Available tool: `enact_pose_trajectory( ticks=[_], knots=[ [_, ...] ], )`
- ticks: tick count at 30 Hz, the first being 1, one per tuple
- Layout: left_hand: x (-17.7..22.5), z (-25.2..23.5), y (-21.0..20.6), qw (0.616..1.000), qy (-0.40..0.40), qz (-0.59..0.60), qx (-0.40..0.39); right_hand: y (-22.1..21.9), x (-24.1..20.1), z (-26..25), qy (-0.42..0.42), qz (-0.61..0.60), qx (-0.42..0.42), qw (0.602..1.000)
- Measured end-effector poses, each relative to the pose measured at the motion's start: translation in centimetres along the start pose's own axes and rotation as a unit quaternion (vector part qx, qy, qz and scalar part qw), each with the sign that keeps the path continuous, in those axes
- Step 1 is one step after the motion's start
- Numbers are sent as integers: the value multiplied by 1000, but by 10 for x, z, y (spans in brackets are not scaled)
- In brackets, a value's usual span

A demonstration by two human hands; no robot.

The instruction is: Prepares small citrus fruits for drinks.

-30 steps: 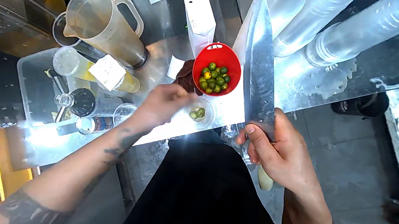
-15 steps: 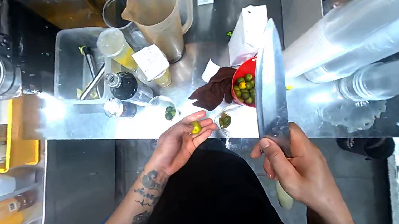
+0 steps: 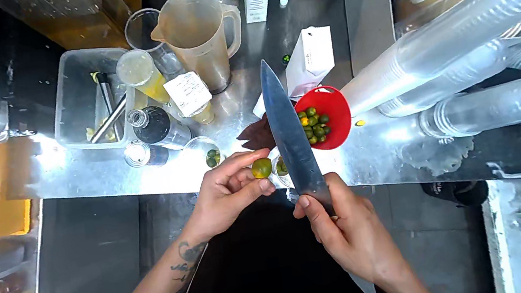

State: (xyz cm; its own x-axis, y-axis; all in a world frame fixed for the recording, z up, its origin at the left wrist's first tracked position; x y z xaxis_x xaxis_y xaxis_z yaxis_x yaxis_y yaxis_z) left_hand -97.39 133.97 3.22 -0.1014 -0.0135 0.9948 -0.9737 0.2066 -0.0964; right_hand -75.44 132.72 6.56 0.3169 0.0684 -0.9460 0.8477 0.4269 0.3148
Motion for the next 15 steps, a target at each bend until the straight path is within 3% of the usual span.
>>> enact_pose_trajectory(
  ticks=[8, 15],
  knots=[
    [-4, -11, -8, 989, -25, 142, -28, -1, -9, -7, 34, -3, 7, 999],
    [-5, -10, -14, 987, -26, 160, -20, -4, -13, -11, 45, 2, 11, 999]
  ],
)
Point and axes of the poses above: each hand's wrist, its own z-axis away from the middle knuckle, its own y-axis out of the back of the hand, x = y × z, the point moved 3 cm from there along -z, towards the middle knuckle, and after that the axes turned 10 degrees about -z, right-handed, at the moved point
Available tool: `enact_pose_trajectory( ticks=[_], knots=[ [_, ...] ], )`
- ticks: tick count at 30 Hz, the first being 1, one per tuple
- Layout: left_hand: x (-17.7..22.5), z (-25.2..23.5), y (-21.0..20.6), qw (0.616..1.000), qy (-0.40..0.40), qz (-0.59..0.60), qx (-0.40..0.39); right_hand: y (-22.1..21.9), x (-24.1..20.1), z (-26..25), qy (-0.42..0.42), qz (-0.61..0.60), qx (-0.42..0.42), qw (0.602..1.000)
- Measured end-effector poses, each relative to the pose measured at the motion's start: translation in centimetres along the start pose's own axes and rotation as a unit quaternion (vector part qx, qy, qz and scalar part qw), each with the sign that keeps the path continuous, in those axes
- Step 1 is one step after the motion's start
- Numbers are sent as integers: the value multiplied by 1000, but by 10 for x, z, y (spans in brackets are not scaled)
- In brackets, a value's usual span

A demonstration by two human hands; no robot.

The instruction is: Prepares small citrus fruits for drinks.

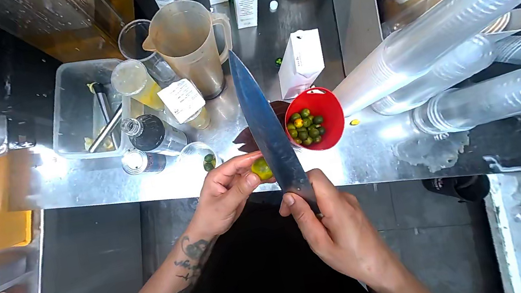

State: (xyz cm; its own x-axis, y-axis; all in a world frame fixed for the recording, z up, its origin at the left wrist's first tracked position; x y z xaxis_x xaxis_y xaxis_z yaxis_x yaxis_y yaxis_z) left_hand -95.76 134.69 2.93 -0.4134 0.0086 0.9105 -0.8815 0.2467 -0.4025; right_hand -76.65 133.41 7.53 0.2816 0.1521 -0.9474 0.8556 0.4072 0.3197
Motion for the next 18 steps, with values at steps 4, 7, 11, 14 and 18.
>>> enact_pose_trajectory(
  ticks=[4, 7, 11, 14, 18],
  knots=[
    [1, 1, -1, 1000, -14, -12, 2, 2, -2, 1, -1, -10, 1, 1000],
    [2, 1, -3, 999, -21, -29, 7, 2, -4, 0, -1, -10, -2, 1000],
    [4, -1, -2, 999, -31, -23, 25, -1, -4, 5, -18, 12, -10, 1000],
    [3, -2, 2, 998, -35, -28, 32, -1, 1, 19, -51, 23, -24, 998],
    [-8, 5, -10, 997, -10, -74, -4, 0, -4, 6, -28, 3, 14, 1000]
  ],
)
Point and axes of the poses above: each hand's wrist, its own z-axis away from the middle knuckle, its own y-axis out of the back of the hand, x = y × z, the point moved 3 cm from there along -z, towards the middle knuckle, and after that the axes turned 10 degrees about -z, right-handed, at the moved point
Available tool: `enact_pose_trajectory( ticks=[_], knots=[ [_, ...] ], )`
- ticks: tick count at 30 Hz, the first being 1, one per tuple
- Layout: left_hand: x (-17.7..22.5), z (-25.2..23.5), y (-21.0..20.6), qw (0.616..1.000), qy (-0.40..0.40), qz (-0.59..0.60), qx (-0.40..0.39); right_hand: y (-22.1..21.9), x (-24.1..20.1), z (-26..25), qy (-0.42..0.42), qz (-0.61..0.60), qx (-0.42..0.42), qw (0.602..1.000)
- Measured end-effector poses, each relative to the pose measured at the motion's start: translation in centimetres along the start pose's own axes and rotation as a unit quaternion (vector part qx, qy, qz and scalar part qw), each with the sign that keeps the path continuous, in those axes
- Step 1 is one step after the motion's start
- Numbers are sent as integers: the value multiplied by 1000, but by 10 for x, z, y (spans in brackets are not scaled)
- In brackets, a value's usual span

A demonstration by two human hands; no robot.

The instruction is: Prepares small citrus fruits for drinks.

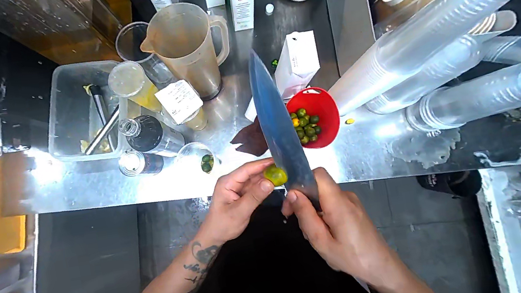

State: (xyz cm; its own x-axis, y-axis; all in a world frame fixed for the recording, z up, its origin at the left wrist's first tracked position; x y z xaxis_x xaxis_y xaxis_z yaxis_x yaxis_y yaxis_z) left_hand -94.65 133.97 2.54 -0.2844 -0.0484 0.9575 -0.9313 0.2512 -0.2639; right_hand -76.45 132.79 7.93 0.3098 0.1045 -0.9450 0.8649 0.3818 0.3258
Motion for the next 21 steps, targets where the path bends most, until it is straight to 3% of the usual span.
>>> enact_pose_trajectory(
  ticks=[9, 14, 17, 21],
  knots=[
    [1, -5, -2, 1000, 16, -20, 4, -5, 6, 0, -26, 10, 8, 1000],
    [7, -14, 6, 1000, 17, -15, 15, -4, 14, 13, -62, -29, -45, 997],
    [-4, -13, -6, 999, 45, 11, -5, -1, 15, 1, -44, -43, -13, 998],
    [11, -29, 6, 999, 41, -20, 7, 25, 10, 7, -28, -36, 8, 999]
  ],
)
Point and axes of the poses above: each hand's wrist, its own z-axis away from the middle knuckle, its own y-axis out of the back of the hand, x = y × z, the point moved 3 cm from there along -z, towards the middle knuckle, and after that the axes turned 10 degrees about -z, right-handed, at the moved point
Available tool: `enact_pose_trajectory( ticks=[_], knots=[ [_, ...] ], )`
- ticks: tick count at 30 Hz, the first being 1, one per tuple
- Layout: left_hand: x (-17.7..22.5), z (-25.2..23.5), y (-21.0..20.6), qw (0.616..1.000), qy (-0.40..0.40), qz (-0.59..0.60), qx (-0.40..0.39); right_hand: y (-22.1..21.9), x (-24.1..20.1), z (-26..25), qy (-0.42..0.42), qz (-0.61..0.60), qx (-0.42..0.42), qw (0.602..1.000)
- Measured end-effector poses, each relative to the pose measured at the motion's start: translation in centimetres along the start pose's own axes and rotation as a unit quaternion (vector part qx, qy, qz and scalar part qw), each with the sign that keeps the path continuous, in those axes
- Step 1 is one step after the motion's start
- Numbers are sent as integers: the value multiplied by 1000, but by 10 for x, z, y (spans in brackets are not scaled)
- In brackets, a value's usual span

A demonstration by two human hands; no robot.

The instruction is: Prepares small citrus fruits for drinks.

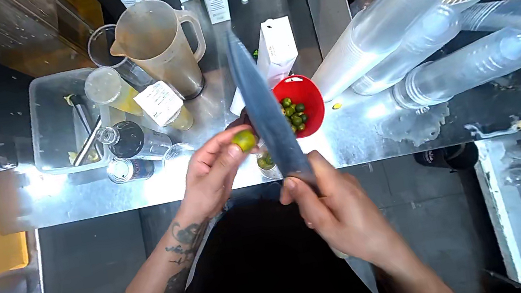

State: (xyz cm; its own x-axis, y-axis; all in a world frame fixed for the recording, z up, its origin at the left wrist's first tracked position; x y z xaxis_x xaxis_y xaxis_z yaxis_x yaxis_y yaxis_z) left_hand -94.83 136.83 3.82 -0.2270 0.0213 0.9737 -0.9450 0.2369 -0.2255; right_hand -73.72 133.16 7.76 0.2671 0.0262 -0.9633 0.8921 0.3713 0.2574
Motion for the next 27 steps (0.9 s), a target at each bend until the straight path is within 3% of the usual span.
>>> enact_pose_trajectory(
  ticks=[2, 4, 7, 10, 14, 18, 22, 27],
  knots=[
    [1, -5, 6, 992, 3, -127, -10, 29, 2, 17, 19, 15, 51, 998],
    [-8, -7, -3, 946, -12, -318, -64, 55, 7, 28, 25, 18, 108, 994],
    [-31, -13, -22, 812, -65, -557, -162, 71, 16, 35, 18, 0, 152, 988],
    [-56, -24, -34, 686, -100, -679, -240, 66, 24, 37, 13, -37, 152, 988],
    [-75, -35, -42, 581, -106, -745, -311, 64, 37, 42, -1, -64, 158, 985],
    [-79, -43, -48, 521, -108, -773, -347, 71, 46, 48, -11, -72, 170, 983],
    [-79, -49, -55, 485, -102, -788, -365, 75, 49, 49, -19, -73, 175, 982],
    [-83, -52, -55, 477, -80, -791, -374, 76, 50, 47, -13, -74, 170, 983]
  ],
)
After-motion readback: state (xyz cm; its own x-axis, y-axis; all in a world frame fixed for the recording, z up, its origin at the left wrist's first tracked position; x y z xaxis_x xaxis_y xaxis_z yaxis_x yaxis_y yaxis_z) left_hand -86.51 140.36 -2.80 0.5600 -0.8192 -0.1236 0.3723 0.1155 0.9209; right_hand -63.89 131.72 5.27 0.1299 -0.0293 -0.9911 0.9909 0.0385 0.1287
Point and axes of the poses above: each hand's wrist, its own z-axis away from the middle knuckle, its own y-axis out of the back of the hand, x = y × z, the point moved 3 cm from there along -z, towards the middle knuckle, and after that the axes turned 10 degrees about -z, right-handed, at the moved point
